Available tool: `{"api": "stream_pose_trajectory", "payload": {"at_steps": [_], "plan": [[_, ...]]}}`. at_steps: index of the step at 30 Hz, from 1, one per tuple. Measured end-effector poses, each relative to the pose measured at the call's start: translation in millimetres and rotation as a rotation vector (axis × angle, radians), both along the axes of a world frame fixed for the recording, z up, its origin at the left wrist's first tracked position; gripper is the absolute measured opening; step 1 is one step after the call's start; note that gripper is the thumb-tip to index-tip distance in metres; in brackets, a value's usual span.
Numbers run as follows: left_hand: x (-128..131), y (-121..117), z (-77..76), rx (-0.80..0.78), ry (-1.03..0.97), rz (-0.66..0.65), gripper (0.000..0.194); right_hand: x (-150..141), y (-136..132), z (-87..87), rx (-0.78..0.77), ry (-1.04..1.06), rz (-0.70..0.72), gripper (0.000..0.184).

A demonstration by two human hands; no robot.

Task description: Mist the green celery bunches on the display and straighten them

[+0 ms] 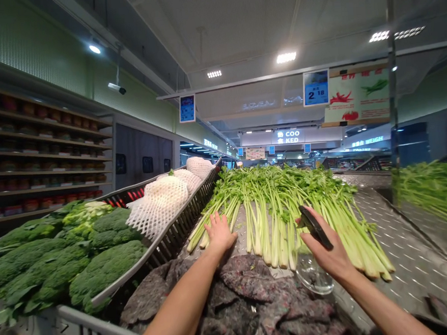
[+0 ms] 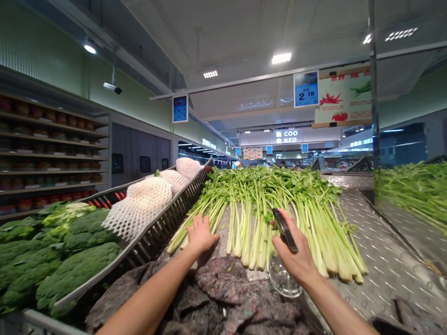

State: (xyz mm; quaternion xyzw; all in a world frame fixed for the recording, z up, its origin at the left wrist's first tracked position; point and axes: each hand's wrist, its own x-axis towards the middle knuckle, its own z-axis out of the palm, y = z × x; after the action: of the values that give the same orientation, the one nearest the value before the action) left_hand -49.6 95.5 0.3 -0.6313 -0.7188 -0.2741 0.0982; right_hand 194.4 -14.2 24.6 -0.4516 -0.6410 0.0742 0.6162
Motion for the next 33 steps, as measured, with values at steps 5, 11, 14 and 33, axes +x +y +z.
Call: {"api": "stream_pose_trajectory", "payload": {"at_steps": [5, 11, 14, 33], "plan": [[-20.0, 18.8, 2.7, -0.052, -0.1, 0.205, 0.071, -8.2, -4.8, 7.0, 0.022, 0.002, -0.012, 0.053], [-42.4, 14.8, 13.2, -0.058, -0.121, 0.138, 0.054, -8.6, -10.7, 11.5, 0.021, -0.008, 0.005, 0.056], [-46.7, 10.1, 20.5, -0.087, -0.179, 0.095, 0.041, -10.7, -14.0, 14.0, 0.024, 0.045, 0.01, 0.055], [-30.0, 13.2, 46.6, -0.026, -0.622, -0.081, 0.024, -8.7, -8.8, 11.2, 0.047, 0.069, -0.018, 0.055]]}}
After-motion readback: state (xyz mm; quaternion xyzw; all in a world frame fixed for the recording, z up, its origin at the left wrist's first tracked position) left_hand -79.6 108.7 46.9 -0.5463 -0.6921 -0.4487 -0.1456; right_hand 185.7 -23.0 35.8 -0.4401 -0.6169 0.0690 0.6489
